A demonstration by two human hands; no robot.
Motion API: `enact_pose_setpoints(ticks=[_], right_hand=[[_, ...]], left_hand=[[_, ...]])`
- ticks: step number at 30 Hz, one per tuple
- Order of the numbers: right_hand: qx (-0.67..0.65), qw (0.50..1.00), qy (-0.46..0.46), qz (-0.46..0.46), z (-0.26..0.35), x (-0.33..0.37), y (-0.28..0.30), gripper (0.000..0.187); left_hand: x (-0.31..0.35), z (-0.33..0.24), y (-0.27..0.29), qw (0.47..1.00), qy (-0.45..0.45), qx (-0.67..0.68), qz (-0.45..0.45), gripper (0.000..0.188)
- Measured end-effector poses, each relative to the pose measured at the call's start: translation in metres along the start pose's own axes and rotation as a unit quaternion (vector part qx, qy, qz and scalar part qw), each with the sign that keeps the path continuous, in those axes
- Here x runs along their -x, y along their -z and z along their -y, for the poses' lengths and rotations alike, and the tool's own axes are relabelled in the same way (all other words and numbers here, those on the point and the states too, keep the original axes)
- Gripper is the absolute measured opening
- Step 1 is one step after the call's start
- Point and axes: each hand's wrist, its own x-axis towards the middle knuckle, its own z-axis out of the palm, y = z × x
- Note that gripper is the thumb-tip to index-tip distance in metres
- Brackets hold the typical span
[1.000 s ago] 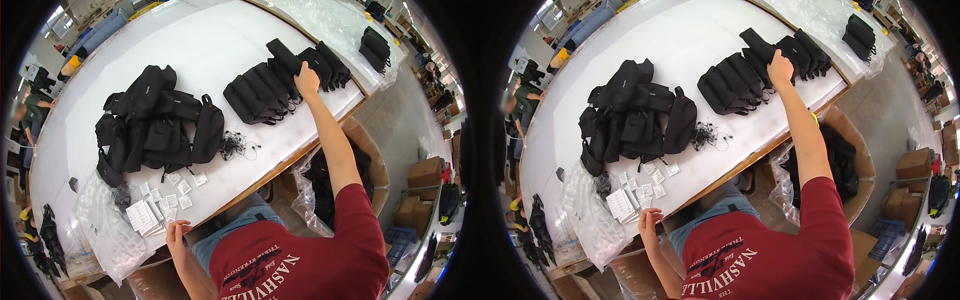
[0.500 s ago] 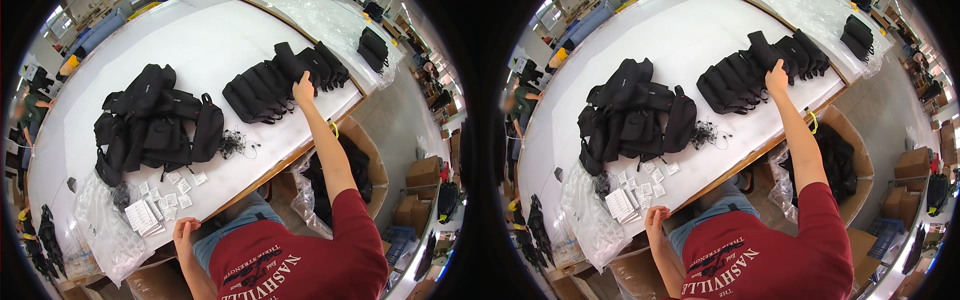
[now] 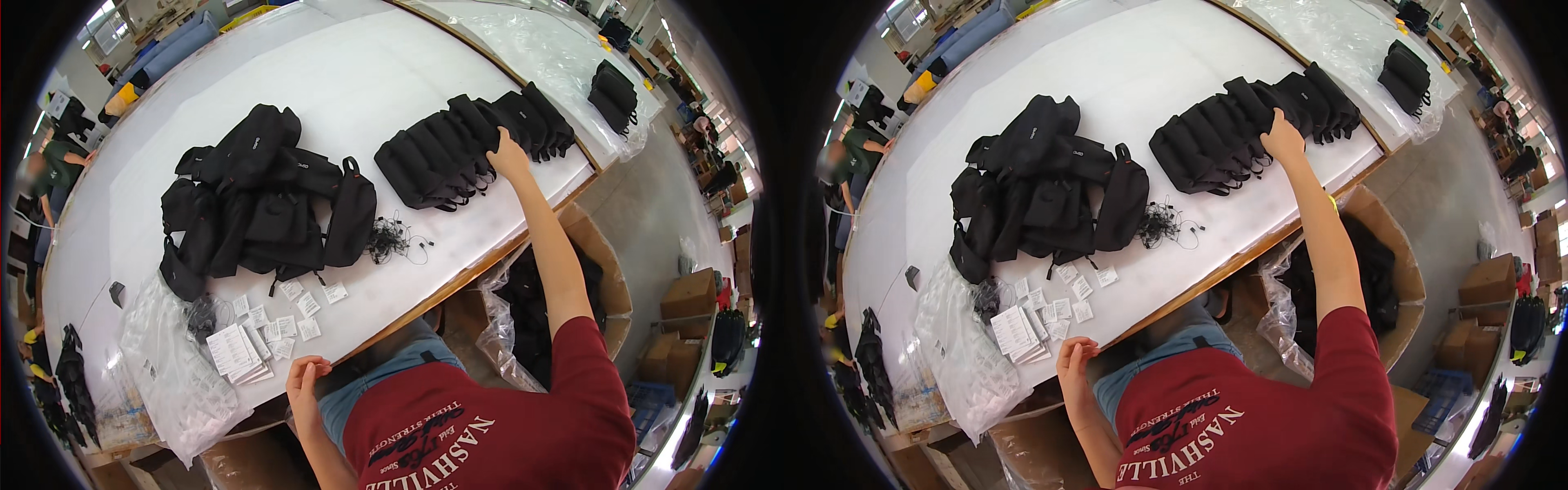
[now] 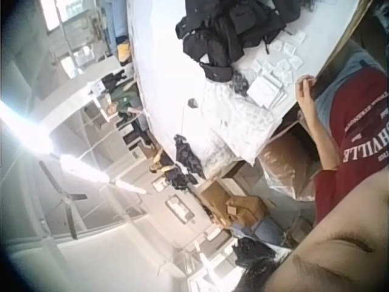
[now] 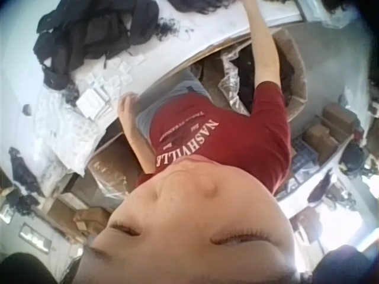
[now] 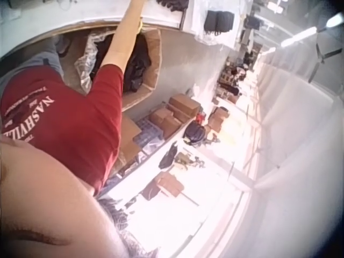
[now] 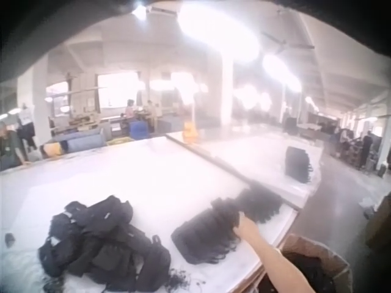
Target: Packing items into black cases and adding labels and silica gel packets.
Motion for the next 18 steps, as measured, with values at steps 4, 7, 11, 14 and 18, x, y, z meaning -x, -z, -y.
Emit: enact_pose_setpoints(ticks=[4, 7, 11, 14, 18], right_hand=[[0.007, 0.963, 0.14, -0.23, 0.0, 0.014, -0.002, 0.058], [0.034, 0.969, 0.196, -0.147, -0.024, -0.003, -0.022, 0.036], [-0.276, 0.926, 0.11, -0.231, -0.028, -0.026, 0.001, 0.029], [-0.12, 0.917, -0.058, -0.375, -0.072, -0.048, -0.006, 0.039], [-0.251, 0.898, -0.214, -0.292, -0.134, -0.096, -0.003, 0.056]], left_hand=[[-0.007, -0.002, 0.013, 1.0, -0.009, -0.003, -0.017, 0.015], [-0.01, -0.004, 0.011, 1.0, -0.013, -0.004, -0.021, 0.014], [-0.006, 0.002, 0.018, 1.0, -0.017, -0.011, 0.004, 0.015], [0.002, -0.002, 0.009, 1.0, 0.0, -0.018, -0.023, 0.015], [-0.006, 0.004, 0.005, 1.0, 0.014, -0.009, -0.007, 0.016]])
